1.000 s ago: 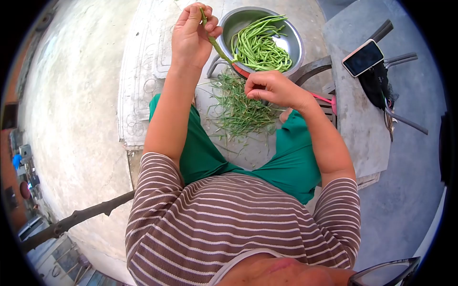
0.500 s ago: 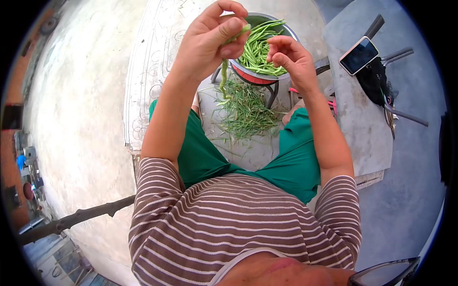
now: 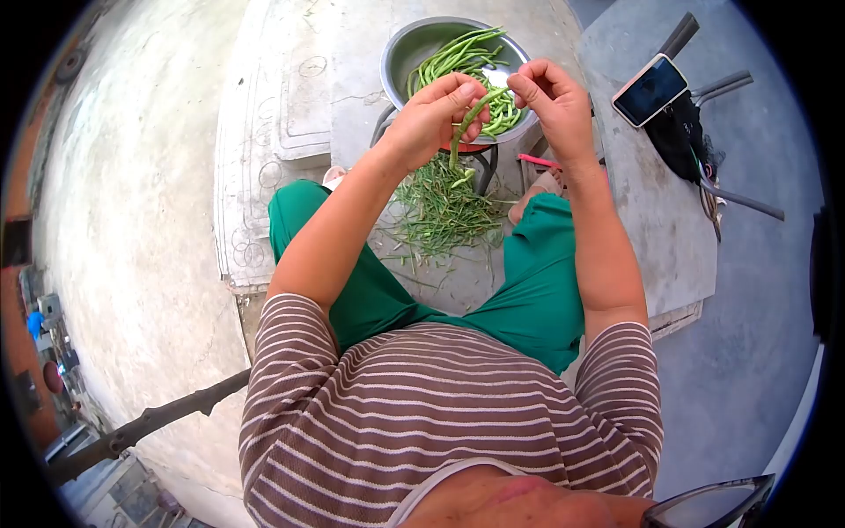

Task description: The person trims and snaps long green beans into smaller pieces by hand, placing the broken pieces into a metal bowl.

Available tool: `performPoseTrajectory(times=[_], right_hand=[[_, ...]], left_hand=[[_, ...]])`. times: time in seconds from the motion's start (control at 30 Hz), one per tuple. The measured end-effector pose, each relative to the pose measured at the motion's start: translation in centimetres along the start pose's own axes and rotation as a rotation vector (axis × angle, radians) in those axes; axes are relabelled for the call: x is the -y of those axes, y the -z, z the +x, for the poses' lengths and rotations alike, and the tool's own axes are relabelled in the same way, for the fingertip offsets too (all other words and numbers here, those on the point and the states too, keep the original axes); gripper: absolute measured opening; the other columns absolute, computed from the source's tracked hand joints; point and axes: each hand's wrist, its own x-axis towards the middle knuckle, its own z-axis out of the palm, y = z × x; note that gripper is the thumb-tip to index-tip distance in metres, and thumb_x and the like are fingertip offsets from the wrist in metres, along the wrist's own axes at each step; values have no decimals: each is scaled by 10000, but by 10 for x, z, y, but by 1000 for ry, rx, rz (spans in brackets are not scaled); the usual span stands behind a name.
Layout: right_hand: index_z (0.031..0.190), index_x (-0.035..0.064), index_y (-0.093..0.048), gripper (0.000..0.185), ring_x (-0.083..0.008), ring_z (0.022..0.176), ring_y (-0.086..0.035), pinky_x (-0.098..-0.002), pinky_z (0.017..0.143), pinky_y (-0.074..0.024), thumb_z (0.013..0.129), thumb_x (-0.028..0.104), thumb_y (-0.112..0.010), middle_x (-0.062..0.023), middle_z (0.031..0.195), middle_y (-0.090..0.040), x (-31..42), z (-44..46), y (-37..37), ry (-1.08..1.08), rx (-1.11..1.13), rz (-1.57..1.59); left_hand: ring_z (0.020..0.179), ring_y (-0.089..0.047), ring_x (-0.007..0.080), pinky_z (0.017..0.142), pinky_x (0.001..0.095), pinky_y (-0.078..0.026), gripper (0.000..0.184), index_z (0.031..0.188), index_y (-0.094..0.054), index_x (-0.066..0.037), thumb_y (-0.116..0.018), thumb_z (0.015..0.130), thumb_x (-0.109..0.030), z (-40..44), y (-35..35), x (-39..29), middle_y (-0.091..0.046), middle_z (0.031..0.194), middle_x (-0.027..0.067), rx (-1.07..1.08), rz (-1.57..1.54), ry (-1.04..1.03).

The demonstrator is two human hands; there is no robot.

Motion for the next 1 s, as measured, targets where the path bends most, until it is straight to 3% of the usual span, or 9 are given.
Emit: performPoseTrajectory(times=[0.13, 0.27, 0.33, 0.43, 0.57, 0.63, 0.7, 0.8, 1.0], right_hand=[[817, 30, -613, 121, -32, 631, -527, -193, 574, -432, 854, 126, -677, 35, 709, -583, -4, 4, 5, 20, -40, -67], [840, 56, -637, 65, -82, 690, -561, -219, 602, -445, 840, 109, -674, 15, 777, -609, -8, 7, 7, 48, -33, -138], [876, 101, -663, 84, -164, 867, -590, -297, 719, -457, 799, 125, -688, 9, 911, -634, -4, 11, 1, 513, -32, -590], [883, 154, -683, 126, -214, 1044, -549, -370, 842, -413, 758, 168, -694, 38, 1035, -625, -3, 11, -2, 732, 57, -925], [851, 158, -689, 122, -191, 1089, -543, -386, 881, -378, 739, 206, -701, 70, 1016, -644, -11, 9, -5, 715, 44, -986], [825, 166, -693, 104, -179, 1089, -548, -373, 871, -375, 734, 214, -705, 77, 986, -661, -11, 10, -4, 704, 46, -928], [793, 138, -695, 76, -183, 1061, -574, -359, 866, -398, 737, 188, -704, 60, 926, -685, -12, 11, -5, 680, 19, -869], [794, 71, -715, 61, -203, 941, -634, -310, 843, -487, 743, 76, -682, -21, 864, -699, -15, 11, -10, 495, 14, -462], [852, 6, -713, 80, -131, 896, -629, -261, 818, -493, 806, 60, -677, -80, 921, -697, -23, 8, -17, 17, 37, 118]], left_hand=[[748, -555, 106, 654, 232, -445, 165, 1029, -551, -40, -599, 917, -152, 6, 5, 5, -597, 864, 30, 7, 209, -120], [701, -549, 90, 625, 221, -439, 168, 1002, -576, -9, -634, 889, -119, 8, 10, 8, -608, 824, 24, -65, 279, -180], [675, -540, 76, 597, 206, -429, 165, 997, -598, -2, -630, 895, -127, 9, 11, 9, -621, 802, 20, -172, 444, -221], [667, -529, 65, 590, 199, -422, 177, 1002, -604, 2, -617, 907, -147, 10, 11, 10, -631, 812, 21, -208, 507, -198], [642, -501, 58, 563, 195, -393, 165, 987, -605, 2, -608, 913, -145, 13, 10, 13, -633, 812, 24, -200, 558, -193], [614, -465, 52, 532, 194, -353, 151, 973, -603, 2, -605, 913, -137, 11, 7, 12, -626, 805, 27, -143, 213, -122], [601, -445, 51, 517, 192, -324, 130, 957, -599, -1, -607, 910, -122, 12, 4, 11, -619, 800, 39, -137, 174, -128], [602, -438, 56, 526, 190, -323, 106, 951, -597, -12, -607, 908, -109, 12, 2, 12, -606, 797, 52, -152, 46, -132], [608, -435, 76, 540, 202, -334, 108, 964, -597, -20, -595, 917, -117, 13, 2, 16, -604, 825, 54, -99, -49, -215]])
